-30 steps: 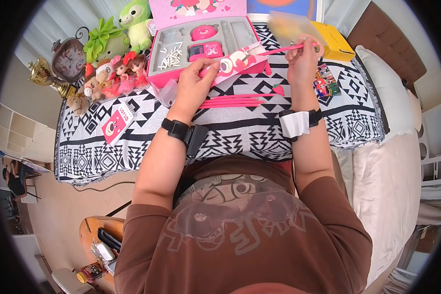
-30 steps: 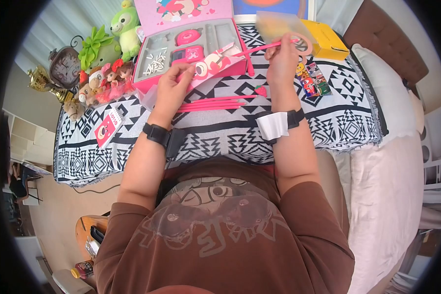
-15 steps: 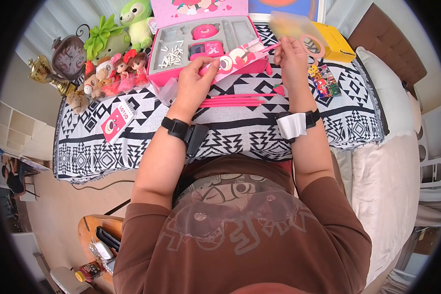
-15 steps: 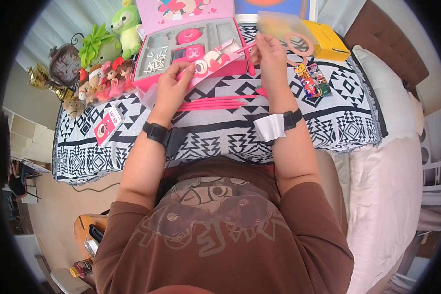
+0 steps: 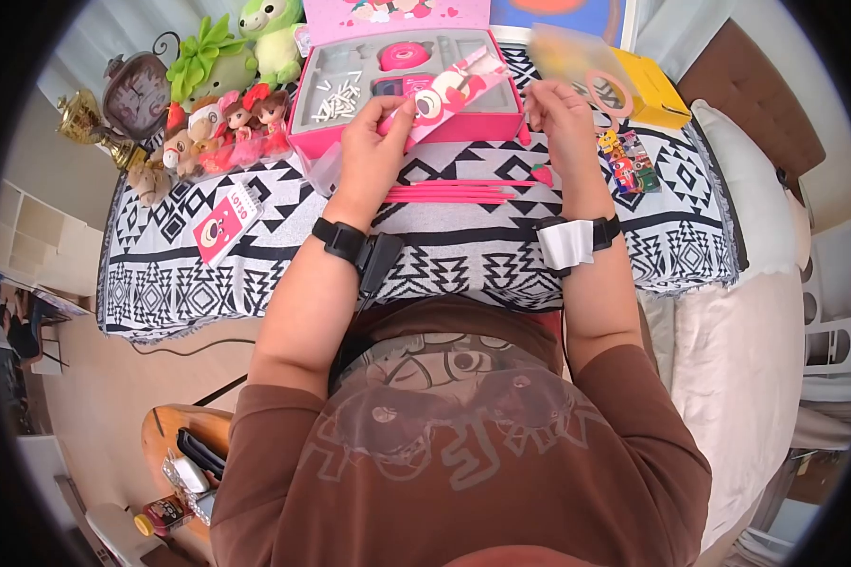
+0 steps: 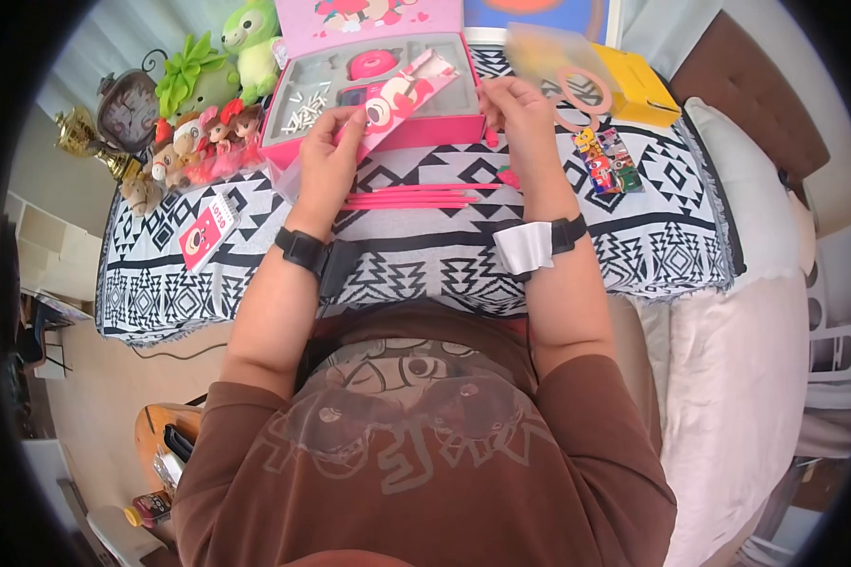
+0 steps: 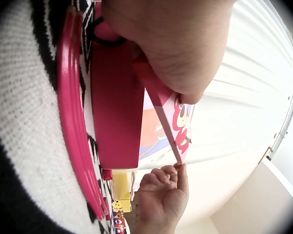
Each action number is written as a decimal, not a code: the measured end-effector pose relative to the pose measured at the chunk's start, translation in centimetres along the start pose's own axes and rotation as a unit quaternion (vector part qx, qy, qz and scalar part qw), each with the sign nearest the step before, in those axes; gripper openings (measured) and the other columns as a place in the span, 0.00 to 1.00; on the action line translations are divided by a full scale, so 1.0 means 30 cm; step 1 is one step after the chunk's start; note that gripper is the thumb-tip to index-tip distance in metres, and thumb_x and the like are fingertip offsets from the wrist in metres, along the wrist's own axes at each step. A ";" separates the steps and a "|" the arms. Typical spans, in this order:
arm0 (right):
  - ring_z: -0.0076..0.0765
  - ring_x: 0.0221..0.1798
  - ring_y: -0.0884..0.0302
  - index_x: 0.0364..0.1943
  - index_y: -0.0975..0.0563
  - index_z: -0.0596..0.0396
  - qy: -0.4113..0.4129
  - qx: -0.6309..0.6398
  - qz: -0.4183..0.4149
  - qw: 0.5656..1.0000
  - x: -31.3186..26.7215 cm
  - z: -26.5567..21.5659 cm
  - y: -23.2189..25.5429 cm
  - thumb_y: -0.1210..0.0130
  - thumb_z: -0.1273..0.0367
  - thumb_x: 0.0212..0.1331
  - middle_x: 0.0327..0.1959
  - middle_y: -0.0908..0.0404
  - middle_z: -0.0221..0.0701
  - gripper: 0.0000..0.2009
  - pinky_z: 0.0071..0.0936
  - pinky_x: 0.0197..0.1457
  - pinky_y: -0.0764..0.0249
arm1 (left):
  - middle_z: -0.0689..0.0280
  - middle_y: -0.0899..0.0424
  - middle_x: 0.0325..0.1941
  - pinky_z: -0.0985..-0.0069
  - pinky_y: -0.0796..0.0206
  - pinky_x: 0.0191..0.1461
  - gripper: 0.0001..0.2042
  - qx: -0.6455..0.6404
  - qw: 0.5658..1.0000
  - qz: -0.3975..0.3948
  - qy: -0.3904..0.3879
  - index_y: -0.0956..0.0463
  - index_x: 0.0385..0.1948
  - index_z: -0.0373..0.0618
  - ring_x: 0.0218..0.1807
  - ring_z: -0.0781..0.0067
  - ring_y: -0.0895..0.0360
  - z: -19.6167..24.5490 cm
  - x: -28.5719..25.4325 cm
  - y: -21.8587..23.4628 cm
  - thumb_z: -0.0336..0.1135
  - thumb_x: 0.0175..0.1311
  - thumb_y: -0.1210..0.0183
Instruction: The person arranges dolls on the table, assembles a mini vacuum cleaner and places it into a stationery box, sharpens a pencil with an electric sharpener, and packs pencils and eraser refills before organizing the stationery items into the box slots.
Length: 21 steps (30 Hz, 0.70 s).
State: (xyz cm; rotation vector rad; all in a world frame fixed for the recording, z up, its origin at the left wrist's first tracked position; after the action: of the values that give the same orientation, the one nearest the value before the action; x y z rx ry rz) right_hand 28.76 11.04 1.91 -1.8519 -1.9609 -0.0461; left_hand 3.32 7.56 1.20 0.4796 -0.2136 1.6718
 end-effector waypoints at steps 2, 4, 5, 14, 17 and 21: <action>0.15 0.24 0.31 0.35 0.19 0.57 -0.049 -0.078 -0.063 0.994 -0.009 0.010 -0.032 0.42 0.69 0.62 0.26 0.20 0.24 0.06 0.14 0.28 0.37 | 0.67 0.16 0.30 0.83 0.33 0.36 0.12 -0.007 0.999 0.038 -0.036 0.20 0.40 0.37 0.32 0.84 0.25 -0.003 0.008 0.018 0.38 0.67 0.40; 0.17 0.25 0.30 0.36 0.19 0.57 -0.096 -0.154 -0.125 0.975 -0.039 0.031 -0.074 0.42 0.70 0.61 0.28 0.19 0.25 0.05 0.16 0.30 0.36 | 0.67 0.17 0.30 0.83 0.33 0.36 0.12 -0.007 0.998 0.050 -0.043 0.21 0.40 0.37 0.32 0.84 0.26 -0.010 0.009 0.027 0.38 0.67 0.40; 0.18 0.26 0.29 0.36 0.19 0.57 -0.110 -0.202 -0.205 0.951 -0.068 0.049 -0.124 0.41 0.69 0.60 0.29 0.19 0.24 0.06 0.16 0.31 0.34 | 0.68 0.17 0.29 0.83 0.33 0.35 0.12 -0.007 0.997 0.060 -0.052 0.21 0.40 0.37 0.31 0.85 0.26 0.003 0.008 0.031 0.38 0.67 0.40; 0.32 0.39 0.27 0.36 0.20 0.57 0.007 -0.472 -0.391 0.790 -0.163 0.115 -0.269 0.28 0.62 0.45 0.35 0.24 0.31 0.17 0.26 0.45 0.29 | 0.68 0.17 0.34 0.83 0.33 0.41 0.10 -0.020 0.999 0.024 -0.011 0.21 0.40 0.37 0.36 0.84 0.26 0.007 0.006 0.024 0.36 0.68 0.42; 0.35 0.38 0.27 0.33 0.21 0.58 0.005 -0.480 -0.399 0.782 -0.169 0.114 -0.280 0.29 0.63 0.45 0.33 0.25 0.32 0.16 0.28 0.42 0.30 | 0.68 0.17 0.34 0.83 0.33 0.41 0.10 -0.024 0.999 0.024 -0.007 0.21 0.40 0.37 0.36 0.84 0.26 -0.001 0.007 0.022 0.36 0.68 0.42; 0.34 0.36 0.27 0.33 0.22 0.59 -0.013 -0.495 -0.420 0.761 -0.166 0.155 -0.264 0.31 0.64 0.48 0.31 0.24 0.33 0.15 0.29 0.39 0.30 | 0.68 0.17 0.34 0.83 0.33 0.41 0.10 -0.025 0.999 0.023 -0.008 0.21 0.41 0.37 0.36 0.84 0.26 -0.001 0.007 0.022 0.36 0.68 0.42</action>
State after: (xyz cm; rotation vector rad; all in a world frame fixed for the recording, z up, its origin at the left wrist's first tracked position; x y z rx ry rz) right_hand 19.86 7.03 -1.81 -1.1418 -2.9051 -1.5925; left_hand 2.64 7.66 1.35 0.4539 -0.2802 1.7042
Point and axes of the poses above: each hand's wrist, its own x-axis towards the middle knuckle, its own y-axis out of the back of the hand, z = x × y, the point moved 6 cm from there along x, towards the middle knuckle
